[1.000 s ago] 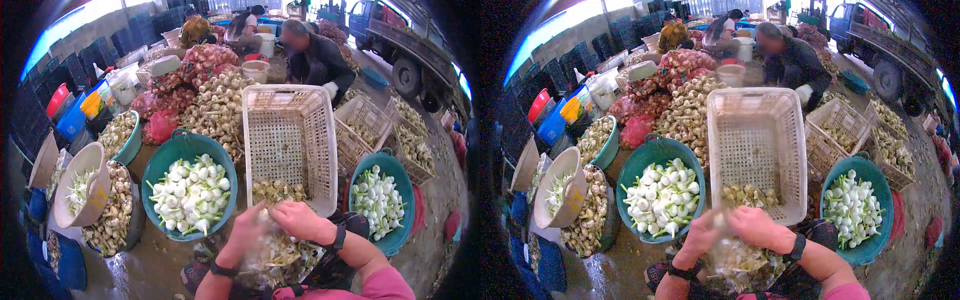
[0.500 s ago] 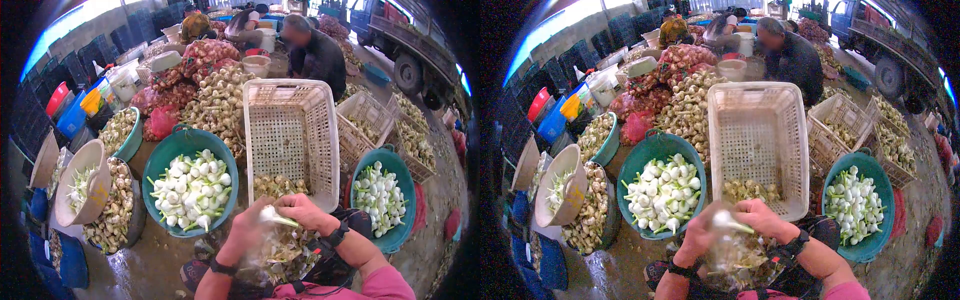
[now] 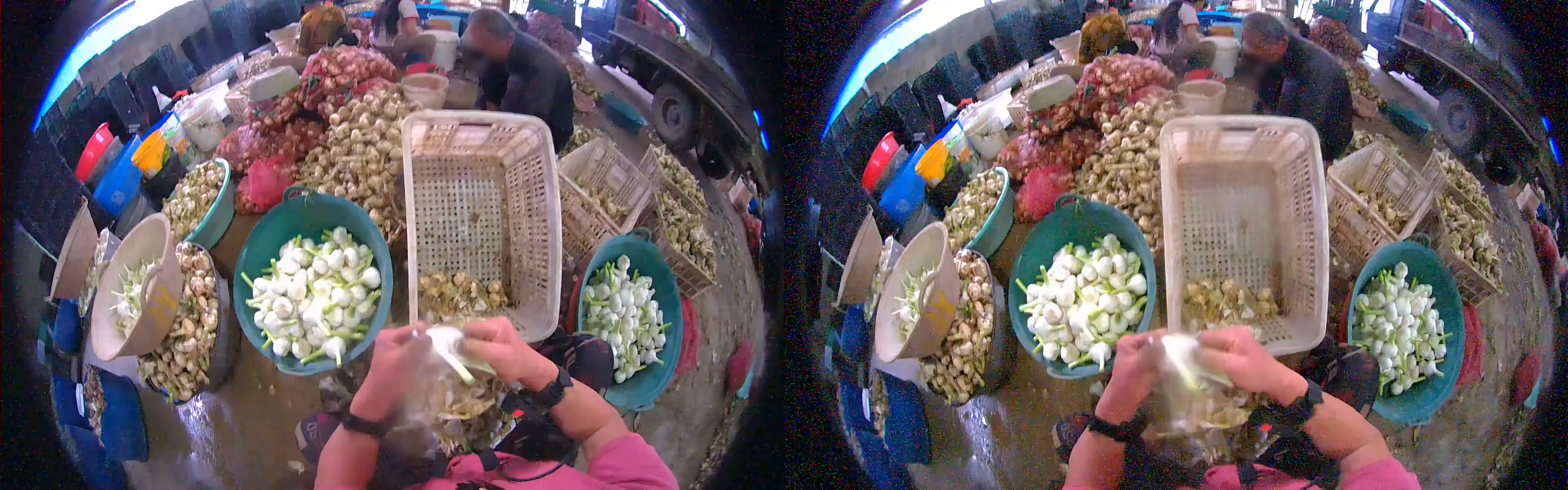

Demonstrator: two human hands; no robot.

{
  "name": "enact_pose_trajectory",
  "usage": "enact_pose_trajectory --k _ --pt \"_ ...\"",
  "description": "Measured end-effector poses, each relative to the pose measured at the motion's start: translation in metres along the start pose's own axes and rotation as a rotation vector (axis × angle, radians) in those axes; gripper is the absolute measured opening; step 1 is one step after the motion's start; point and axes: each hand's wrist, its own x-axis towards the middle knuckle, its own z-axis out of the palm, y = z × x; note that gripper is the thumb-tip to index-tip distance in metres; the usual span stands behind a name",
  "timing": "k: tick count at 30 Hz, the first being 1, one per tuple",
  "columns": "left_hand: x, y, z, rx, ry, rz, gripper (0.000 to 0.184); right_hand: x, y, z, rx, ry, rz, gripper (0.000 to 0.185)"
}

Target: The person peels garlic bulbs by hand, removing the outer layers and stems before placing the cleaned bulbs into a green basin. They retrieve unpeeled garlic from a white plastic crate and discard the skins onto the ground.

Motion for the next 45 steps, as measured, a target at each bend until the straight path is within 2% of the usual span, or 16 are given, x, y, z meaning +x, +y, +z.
enact_pose_trajectory --k 6,8,11,12,14,16,18,21,23,25,30,34,37,41,44,45 --pt "0.011 -0.006 0.012 -0.214 0.176 -0.044 0.040 0.011 0.009 0.017 0.524 0.200 0.201 0.027" --pt "0.015 -0.009 0.006 0.634 0.237 0.482 0.048 0.013 0.025 0.014 0.480 0.256 0.187 0.027" --pt "0.011 -0.009 0.010 0.961 0.161 0.657 0.045 0.014 0.042 0.014 0.140 0.254 0.078 0.025" --pt "0.012 -0.022 0.006 0.818 0.148 0.536 0.039 0.019 0.047 0.024 0.114 0.270 -0.085 0.024" --pt "0.010 -0.023 0.006 0.339 0.246 0.120 0.027 0.011 0.032 0.031 0.219 0.248 0.054 0.023" --pt "0.015 -0.019 -0.006 0.194 0.339 0.177 0.027 0.003 0.029 0.031 0.100 0.214 0.148 0.023" --pt "0.025 0.019 -0.023 -0.285 0.737 0.171 0.034 -0.015 0.035 0.032 -0.001 0.123 0.035 0.027" --pt "0.025 0.034 -0.016 -0.295 0.641 0.147 0.031 -0.037 0.080 0.052 -0.557 -0.113 -0.013 0.031" --pt "0.032 -0.004 -0.023 -0.488 0.331 0.143 0.033 -0.029 0.107 0.050 -0.881 -0.250 0.030 0.034" --pt "0.026 -0.017 -0.009 -0.487 0.391 -0.001 0.030 -0.014 0.117 0.034 -1.022 -0.370 0.136 0.039" --pt "0.033 -0.028 0.005 -0.425 0.522 -0.107 0.028 0.045 0.037 0.011 -0.624 0.514 -0.333 0.022" --pt "0.033 -0.044 0.009 -0.360 0.533 -0.083 0.029 0.070 0.059 0.026 -0.816 0.544 -0.556 0.016" --pt "0.029 -0.029 0.018 -0.467 0.603 -0.110 0.025 0.063 0.058 0.028 -0.528 0.552 -0.626 0.013" --pt "0.027 -0.009 -0.022 -0.400 0.622 0.089 0.028 0.032 0.055 0.006 0.214 0.617 0.064 0.004" --pt "0.024 0.008 -0.024 -0.599 0.503 0.127 0.028 0.008 0.120 0.014 -0.416 -0.050 -0.167 0.016" --pt "0.024 0.001 -0.019 -0.708 0.415 0.067 0.027 -0.001 0.107 0.027 -0.782 -0.352 0.145 0.019"
